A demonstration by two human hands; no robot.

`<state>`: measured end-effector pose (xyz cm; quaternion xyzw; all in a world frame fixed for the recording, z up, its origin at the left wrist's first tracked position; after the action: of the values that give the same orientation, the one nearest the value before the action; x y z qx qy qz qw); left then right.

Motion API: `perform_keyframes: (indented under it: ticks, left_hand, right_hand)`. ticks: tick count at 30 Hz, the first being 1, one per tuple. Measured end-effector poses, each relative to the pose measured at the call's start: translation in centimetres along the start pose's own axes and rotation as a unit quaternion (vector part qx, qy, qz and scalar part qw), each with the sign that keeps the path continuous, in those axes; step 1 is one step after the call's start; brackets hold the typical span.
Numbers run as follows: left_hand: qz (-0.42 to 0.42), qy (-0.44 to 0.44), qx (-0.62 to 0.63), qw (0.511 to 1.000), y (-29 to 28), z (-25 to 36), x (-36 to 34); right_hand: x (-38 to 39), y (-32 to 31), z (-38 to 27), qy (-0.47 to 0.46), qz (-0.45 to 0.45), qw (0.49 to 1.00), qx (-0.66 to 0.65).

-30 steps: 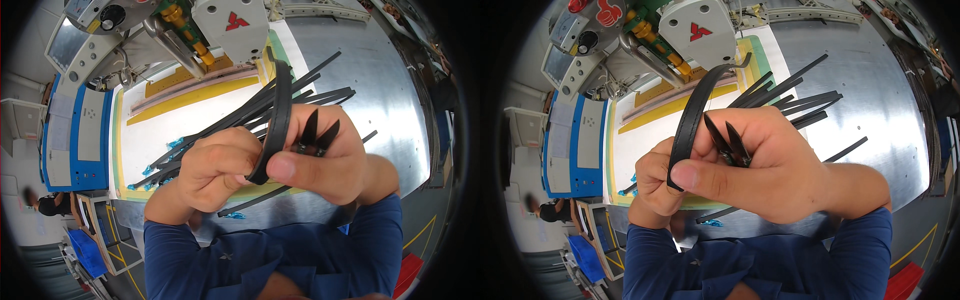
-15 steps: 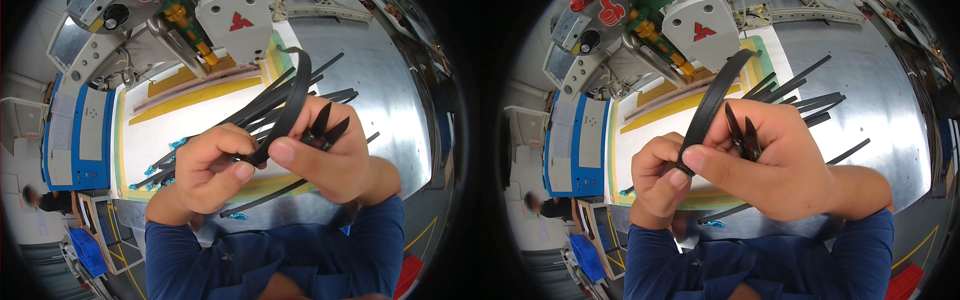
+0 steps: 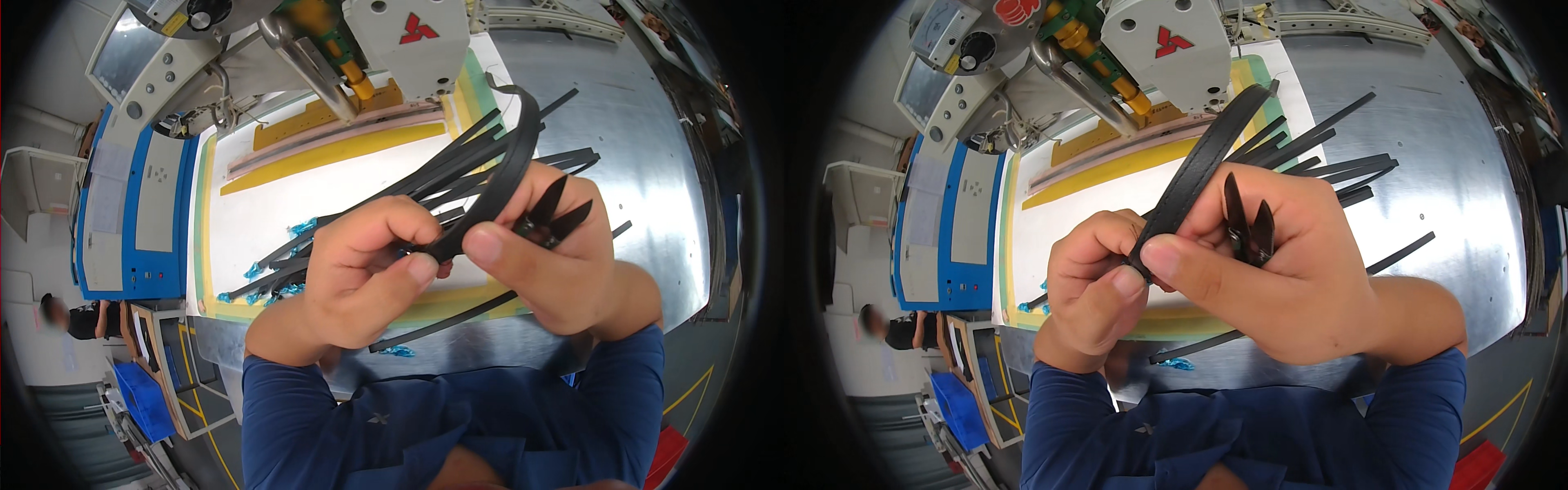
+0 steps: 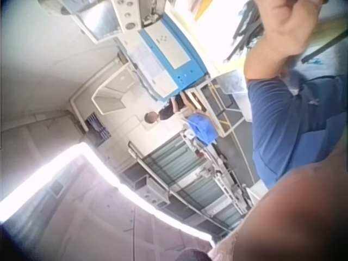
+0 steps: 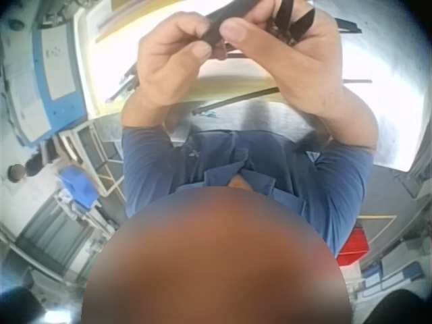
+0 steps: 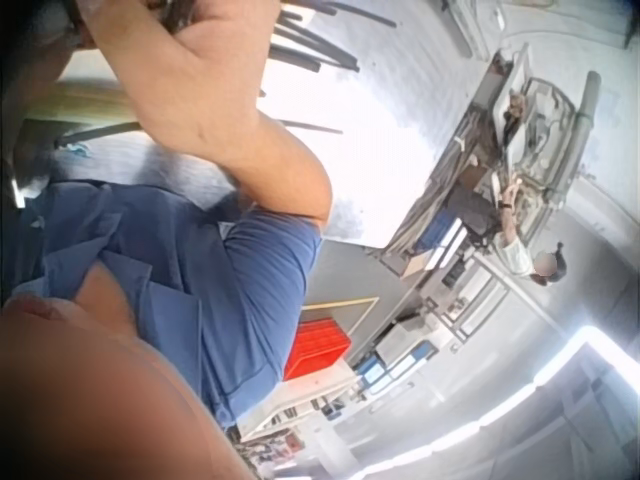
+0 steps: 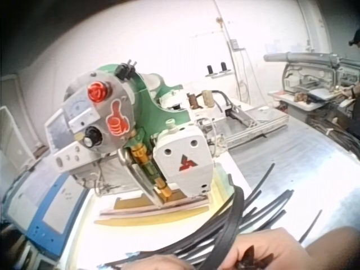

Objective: Sewing black straps into a template using an industrial sewing machine.

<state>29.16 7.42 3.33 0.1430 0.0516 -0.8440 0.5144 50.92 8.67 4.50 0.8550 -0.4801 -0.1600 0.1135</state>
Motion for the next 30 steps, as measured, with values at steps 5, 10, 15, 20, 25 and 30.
perform_keyframes:
  ticks: [5,10,15,20,25,30]
  left_hand:
    - [-0.009,0.002,0.016,1.0,-0.2,-0.1,0.1]
    - [-0.012,0.006,0.037,0.999,-0.1,-0.1,0.2]
    - [-0.022,-0.03,0.091,0.995,0.1,0.2,0.3]
    - [-0.017,-0.041,0.098,0.994,0.1,0.3,0.2]
    - [-0.007,-0.036,0.1,0.994,0.0,-0.1,0.3]
    - [-0.001,-0.024,0.095,0.995,0.0,-0.1,0.3]
  right_hand:
    - [0.2,-0.3,0.1,0.013,-0.009,1.0,0.025]
    - [0.2,-0.2,0.2,-0.005,-0.01,0.999,0.05]
    - [0.0,0.8,-0.3,-0.017,0.02,0.998,-0.052]
    - [-0.1,0.6,0.3,-0.036,0.013,0.997,-0.064]
    - [0.0,0.3,-0.1,-0.002,0.01,1.0,-0.015]
    - [0.0,0.2,0.0,-0.01,0.001,1.0,0.023]
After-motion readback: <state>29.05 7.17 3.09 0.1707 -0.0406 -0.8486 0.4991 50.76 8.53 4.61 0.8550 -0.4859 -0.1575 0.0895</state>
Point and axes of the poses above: each hand's wrist, its own x-axis away from the middle knuckle, its own y-axis out of the palm, z = x × y, the point moved 1 cm from there along -x, towards the middle knuckle, and after that the axes turned 4 degrees about -x, right-handed, at the moved point
